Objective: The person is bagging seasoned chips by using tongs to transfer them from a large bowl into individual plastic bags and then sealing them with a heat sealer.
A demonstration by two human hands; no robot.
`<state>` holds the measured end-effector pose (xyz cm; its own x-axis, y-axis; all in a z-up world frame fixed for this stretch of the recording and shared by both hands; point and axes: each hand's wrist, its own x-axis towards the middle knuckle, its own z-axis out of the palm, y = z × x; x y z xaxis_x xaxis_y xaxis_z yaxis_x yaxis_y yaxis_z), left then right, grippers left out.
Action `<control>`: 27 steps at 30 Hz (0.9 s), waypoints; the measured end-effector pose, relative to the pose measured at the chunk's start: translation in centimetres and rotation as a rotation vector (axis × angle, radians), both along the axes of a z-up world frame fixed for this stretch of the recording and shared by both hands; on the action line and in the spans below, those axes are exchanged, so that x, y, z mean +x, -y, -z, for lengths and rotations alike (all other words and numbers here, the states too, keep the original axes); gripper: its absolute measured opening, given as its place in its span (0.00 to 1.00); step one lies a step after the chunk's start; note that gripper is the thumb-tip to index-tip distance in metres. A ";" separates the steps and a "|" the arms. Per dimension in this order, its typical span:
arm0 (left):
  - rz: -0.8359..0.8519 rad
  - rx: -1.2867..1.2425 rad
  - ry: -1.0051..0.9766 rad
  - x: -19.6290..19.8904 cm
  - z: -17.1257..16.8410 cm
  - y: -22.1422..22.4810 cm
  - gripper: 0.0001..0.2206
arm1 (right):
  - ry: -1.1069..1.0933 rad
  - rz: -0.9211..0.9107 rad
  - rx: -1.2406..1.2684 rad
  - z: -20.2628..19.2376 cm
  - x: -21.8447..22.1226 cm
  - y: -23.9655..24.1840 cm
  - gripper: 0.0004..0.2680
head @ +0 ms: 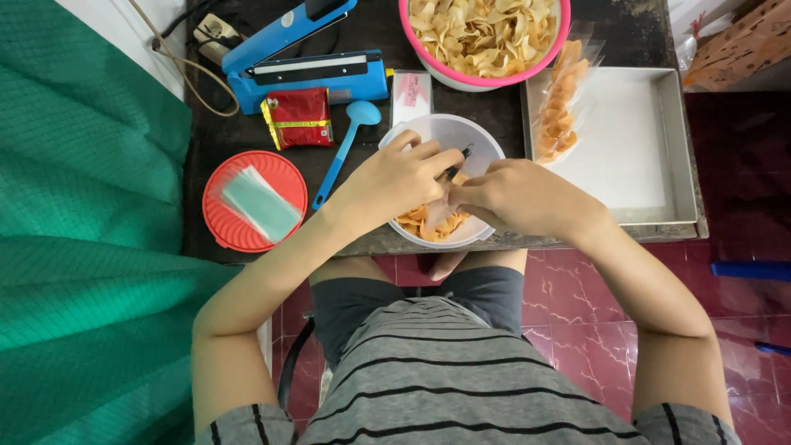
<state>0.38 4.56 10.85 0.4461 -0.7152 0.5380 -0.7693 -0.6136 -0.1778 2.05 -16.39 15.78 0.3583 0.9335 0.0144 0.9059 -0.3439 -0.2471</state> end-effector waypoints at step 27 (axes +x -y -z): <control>0.101 -0.273 -0.570 -1.8 -3.3 -0.8 0.19 | -0.003 0.071 -0.328 0.6 1.0 -1.0 0.06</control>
<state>-1.45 5.36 14.11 0.6539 -0.6390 0.4050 -0.7532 -0.4988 0.4288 3.08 -15.36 15.15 0.4219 0.8611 -0.2838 0.8763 -0.4676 -0.1158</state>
